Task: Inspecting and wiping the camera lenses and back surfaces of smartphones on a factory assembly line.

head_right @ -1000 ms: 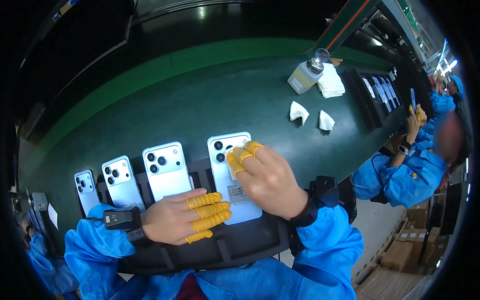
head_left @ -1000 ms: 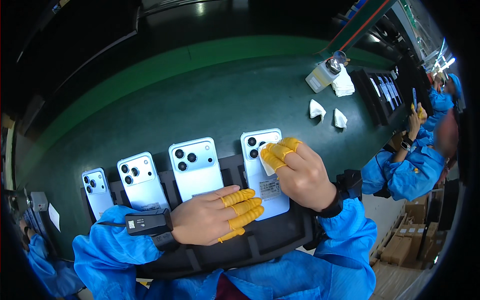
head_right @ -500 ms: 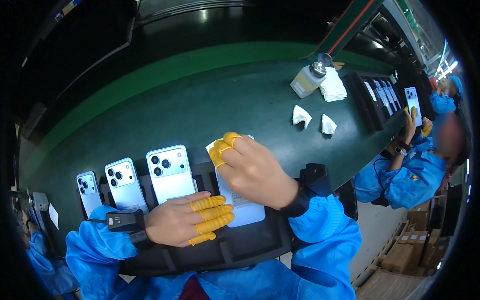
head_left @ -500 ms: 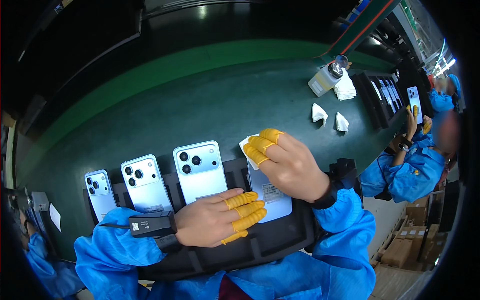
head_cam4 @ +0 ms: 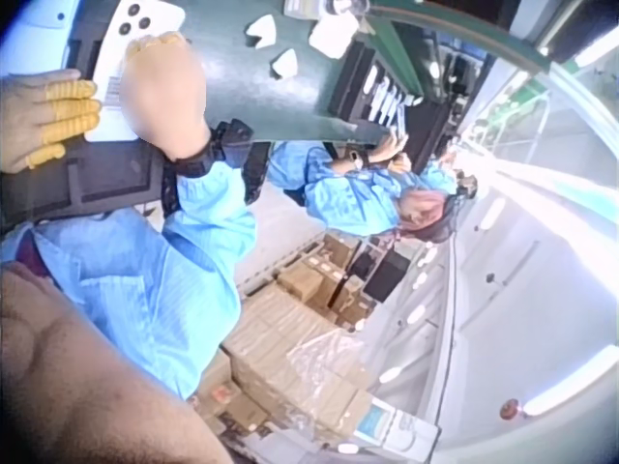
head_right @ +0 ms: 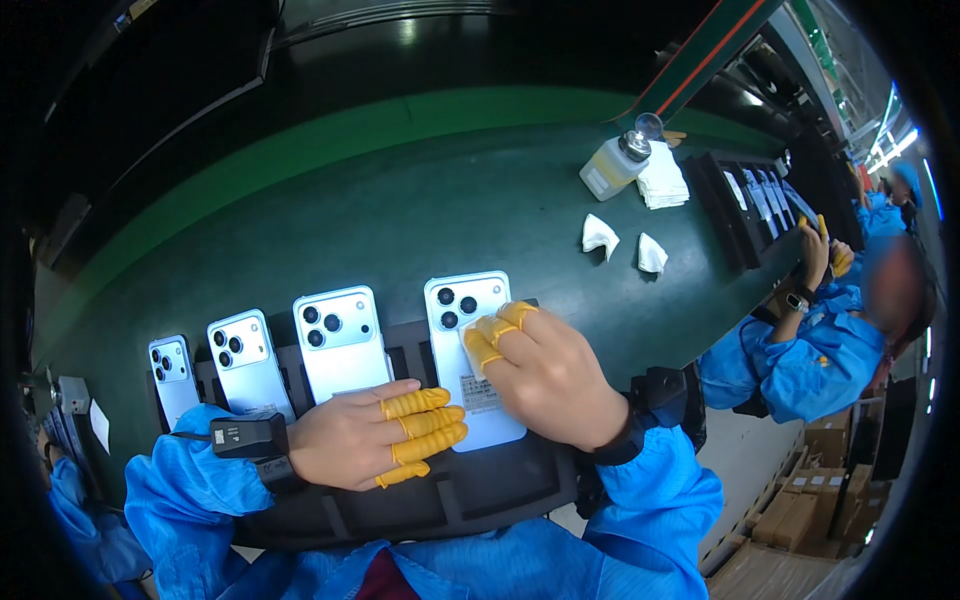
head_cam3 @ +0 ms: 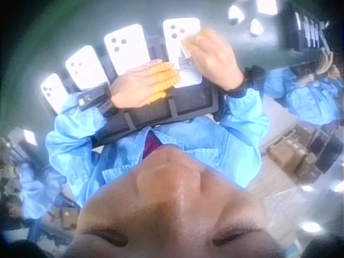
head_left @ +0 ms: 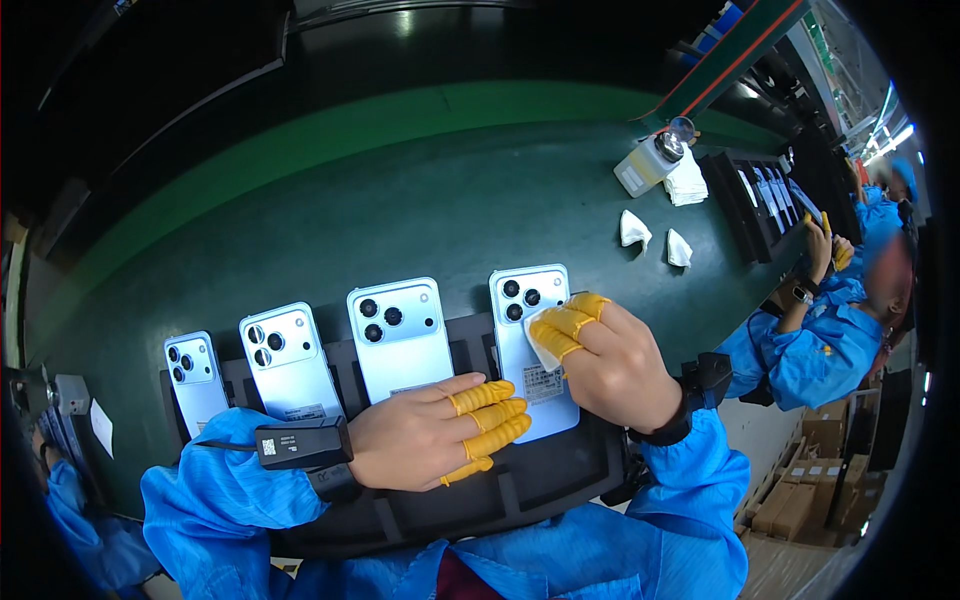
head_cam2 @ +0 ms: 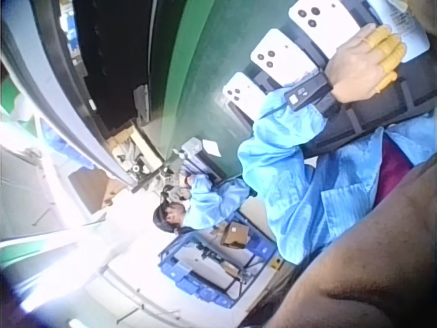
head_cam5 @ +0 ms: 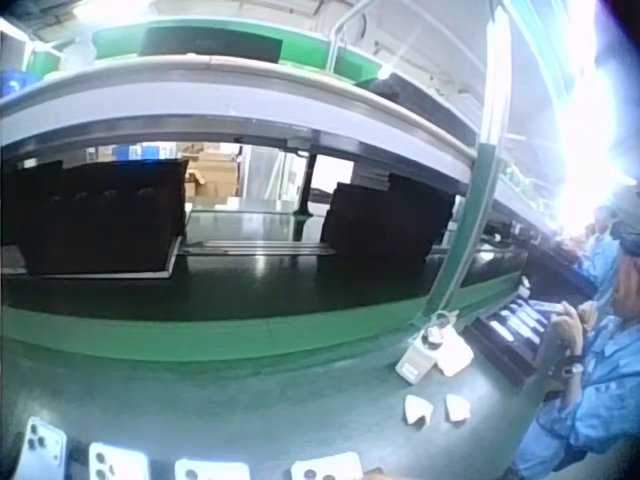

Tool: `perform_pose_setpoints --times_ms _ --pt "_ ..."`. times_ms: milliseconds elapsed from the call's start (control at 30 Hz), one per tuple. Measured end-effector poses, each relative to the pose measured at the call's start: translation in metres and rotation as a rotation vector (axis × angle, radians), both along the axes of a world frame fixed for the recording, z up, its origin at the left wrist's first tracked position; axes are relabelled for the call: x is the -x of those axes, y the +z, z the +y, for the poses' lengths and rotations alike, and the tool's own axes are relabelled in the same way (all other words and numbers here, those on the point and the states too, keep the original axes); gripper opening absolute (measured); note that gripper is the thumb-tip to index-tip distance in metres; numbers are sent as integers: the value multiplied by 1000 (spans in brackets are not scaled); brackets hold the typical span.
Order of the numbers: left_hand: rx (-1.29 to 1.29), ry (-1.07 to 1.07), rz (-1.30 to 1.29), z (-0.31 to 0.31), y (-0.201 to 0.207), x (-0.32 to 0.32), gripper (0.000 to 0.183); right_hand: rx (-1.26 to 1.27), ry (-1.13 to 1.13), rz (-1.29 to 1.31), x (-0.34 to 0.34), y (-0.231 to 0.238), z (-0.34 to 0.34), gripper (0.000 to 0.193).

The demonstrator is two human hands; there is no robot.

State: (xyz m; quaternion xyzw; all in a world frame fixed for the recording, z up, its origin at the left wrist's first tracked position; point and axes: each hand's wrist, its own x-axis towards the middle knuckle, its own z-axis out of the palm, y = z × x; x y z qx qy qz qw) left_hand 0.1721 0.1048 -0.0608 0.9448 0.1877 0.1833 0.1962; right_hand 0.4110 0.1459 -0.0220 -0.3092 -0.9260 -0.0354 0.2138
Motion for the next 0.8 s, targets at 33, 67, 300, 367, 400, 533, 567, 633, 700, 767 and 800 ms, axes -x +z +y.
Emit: perform_pose_setpoints --times_ms 33,67,300,367,400,533,567,633,700,767,800 --pt "1 -2 -1 0 0 0 41 -3 17 29 1 0 -1 20" --pt "1 0 -2 0 0 0 41 -5 36 59 2 0 -1 21" --pt "11 -2 -21 2 1 -4 41 -51 71 26 17 -5 8 31" --pt "7 0 -27 2 1 -4 41 -20 53 -34 11 -5 3 30" --pt "8 -7 -34 1 0 -4 41 -20 56 -37 8 -5 1 30" --pt "-26 -24 2 2 -1 -4 43 -24 33 -39 1 -4 -5 25" --pt "-31 -22 -1 4 0 -3 43 -56 43 -32 1 -4 -4 20" --pt "-30 -71 37 6 3 1 43 -30 23 -61 1 2 -8 21" --pt "-72 -74 82 2 14 17 44 3 6 -90 0 11 -11 22" --pt "-103 -83 129 -3 26 37 44 20 4 -86 4 20 -13 23" --pt "-99 -61 159 -6 33 47 45 24 12 -82 9 24 -10 23"
